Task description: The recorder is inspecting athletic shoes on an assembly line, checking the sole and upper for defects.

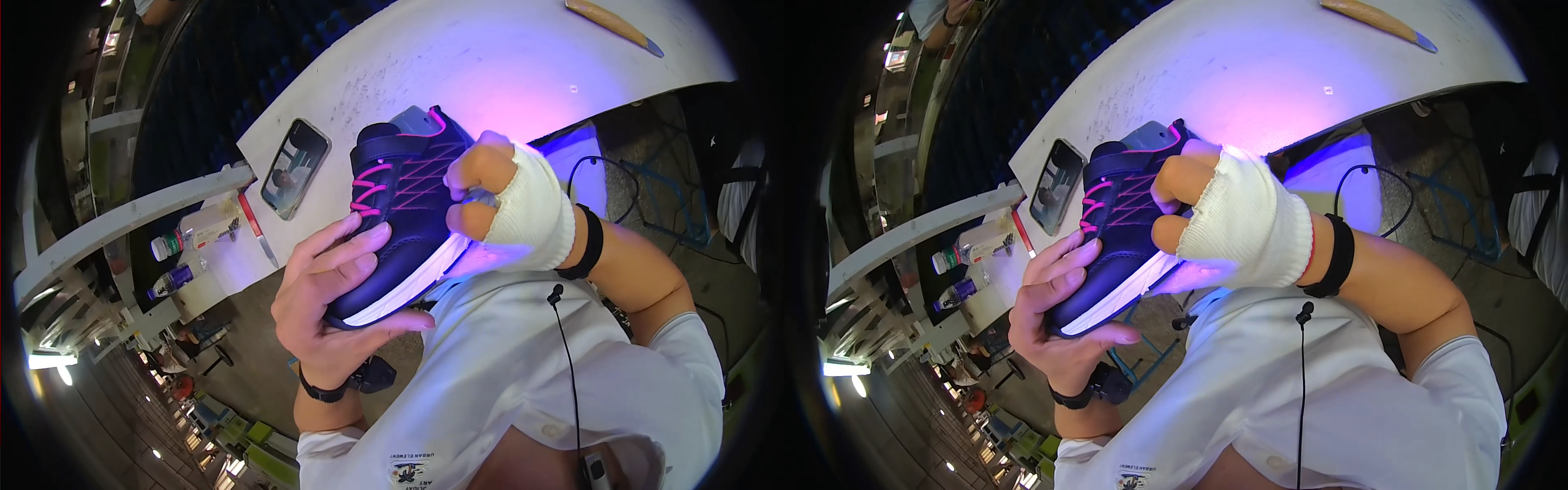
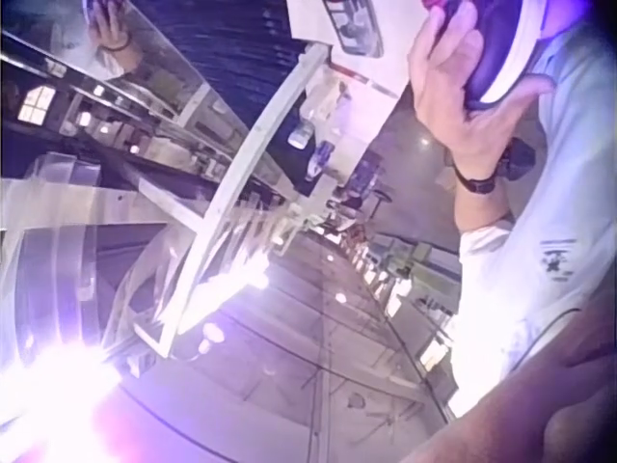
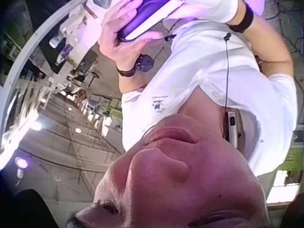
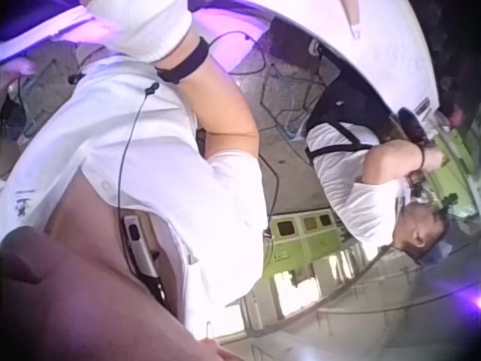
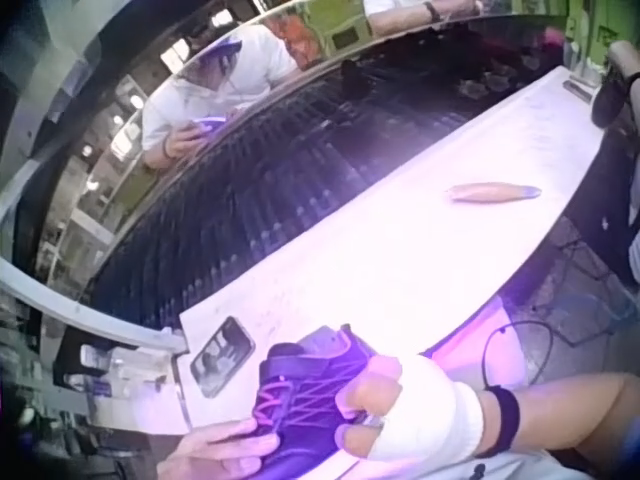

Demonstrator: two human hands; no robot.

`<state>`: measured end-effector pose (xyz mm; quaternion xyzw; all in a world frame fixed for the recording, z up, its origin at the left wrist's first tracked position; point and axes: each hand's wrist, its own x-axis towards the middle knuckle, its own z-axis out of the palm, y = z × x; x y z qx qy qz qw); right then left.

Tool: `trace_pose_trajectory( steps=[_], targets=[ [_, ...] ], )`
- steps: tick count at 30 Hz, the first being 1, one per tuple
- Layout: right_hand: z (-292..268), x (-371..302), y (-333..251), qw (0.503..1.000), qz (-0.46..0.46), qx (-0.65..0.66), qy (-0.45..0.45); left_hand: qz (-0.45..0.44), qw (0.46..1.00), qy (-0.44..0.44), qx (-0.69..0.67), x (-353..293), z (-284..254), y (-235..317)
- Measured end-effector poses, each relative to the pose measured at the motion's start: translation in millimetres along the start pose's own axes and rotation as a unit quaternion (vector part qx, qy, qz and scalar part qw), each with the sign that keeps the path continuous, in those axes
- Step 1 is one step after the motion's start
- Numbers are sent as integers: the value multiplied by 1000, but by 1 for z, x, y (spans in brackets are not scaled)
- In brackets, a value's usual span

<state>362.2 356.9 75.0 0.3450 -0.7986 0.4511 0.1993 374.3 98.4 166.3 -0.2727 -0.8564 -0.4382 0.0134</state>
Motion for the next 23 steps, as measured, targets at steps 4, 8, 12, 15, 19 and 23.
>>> trace_pose_trajectory(
  steps=[4,8,12,15,19,23],
  targets=[
    [22,-7,16,996,79,11,47,-13,1000,6,-23,-14,-6,-16],
    [37,-8,37,999,21,30,36,-1,988,-14,-151,-19,-16,-44],
    [56,-12,33,996,76,37,33,-243,958,-37,-146,-20,-27,-33],
    [59,-11,24,997,71,21,14,-329,928,-174,29,-8,-29,-30],
    [69,-10,21,998,59,1,25,-347,919,-166,88,3,-11,-31],
    [71,-9,23,996,-40,-79,24,-354,917,-127,130,-3,2,-32]
  ],
)
